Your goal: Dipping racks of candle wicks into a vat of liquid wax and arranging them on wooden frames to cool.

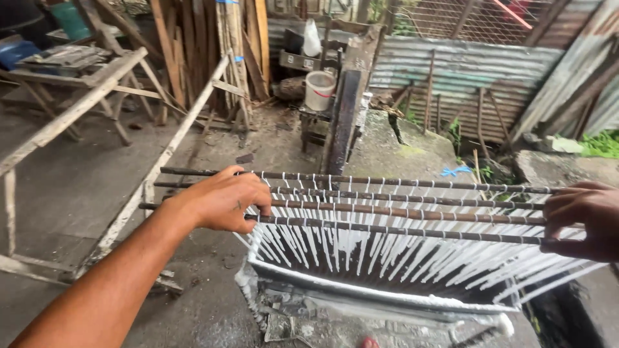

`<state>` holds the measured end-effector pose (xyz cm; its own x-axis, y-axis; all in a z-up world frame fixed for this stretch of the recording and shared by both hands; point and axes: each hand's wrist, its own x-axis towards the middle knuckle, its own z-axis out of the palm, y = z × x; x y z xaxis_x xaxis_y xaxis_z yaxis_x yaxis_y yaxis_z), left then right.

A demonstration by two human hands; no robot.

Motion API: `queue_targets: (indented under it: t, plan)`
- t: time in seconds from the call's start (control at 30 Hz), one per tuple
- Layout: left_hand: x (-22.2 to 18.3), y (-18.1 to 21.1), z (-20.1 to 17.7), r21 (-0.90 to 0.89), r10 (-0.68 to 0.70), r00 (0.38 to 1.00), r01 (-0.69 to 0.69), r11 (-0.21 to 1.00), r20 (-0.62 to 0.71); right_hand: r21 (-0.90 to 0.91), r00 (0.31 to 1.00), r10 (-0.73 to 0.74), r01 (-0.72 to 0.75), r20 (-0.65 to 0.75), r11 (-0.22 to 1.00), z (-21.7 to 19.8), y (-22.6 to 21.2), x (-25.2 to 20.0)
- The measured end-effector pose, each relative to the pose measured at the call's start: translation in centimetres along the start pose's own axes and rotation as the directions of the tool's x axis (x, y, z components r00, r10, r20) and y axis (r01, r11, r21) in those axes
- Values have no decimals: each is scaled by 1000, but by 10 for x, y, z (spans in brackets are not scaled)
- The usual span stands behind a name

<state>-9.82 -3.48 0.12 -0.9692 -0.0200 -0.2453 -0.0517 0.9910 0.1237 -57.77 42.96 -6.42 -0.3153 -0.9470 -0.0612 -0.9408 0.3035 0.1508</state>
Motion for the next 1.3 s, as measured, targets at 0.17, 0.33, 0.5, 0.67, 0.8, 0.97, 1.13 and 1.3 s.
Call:
queue_targets:
  t: [0.17,0.33,0.5,0.67,0.8,0.97,1.13,1.3]
  plan:
    - [33,4,-1,-32,-69,989,74,997,133,-37,982,54,-48,180,998,-7,-26,1]
    - [58,-9,24,-15,-61,985,64,998,160,19,972,-75,72,225,997,7,-38,8]
    - [71,-18,49,-29,-49,981,56,998,187,90,968,-117,99,224,991,29,-47,15]
    - [78,-21,63,-42,-42,976,52,998,214,150,965,-148,117,216,982,42,-55,19]
    - [81,-34,79,-36,-7,983,13,999,182,186,964,-169,131,205,974,37,-66,22]
    - [84,-29,75,-18,-40,973,46,999,227,212,964,-197,157,181,965,40,-70,24]
    - [88,-31,86,19,-124,942,124,992,312,218,952,-191,139,240,966,48,-76,31]
    - [105,-40,123,32,-86,958,81,996,275,216,947,-162,103,277,971,86,-77,33]
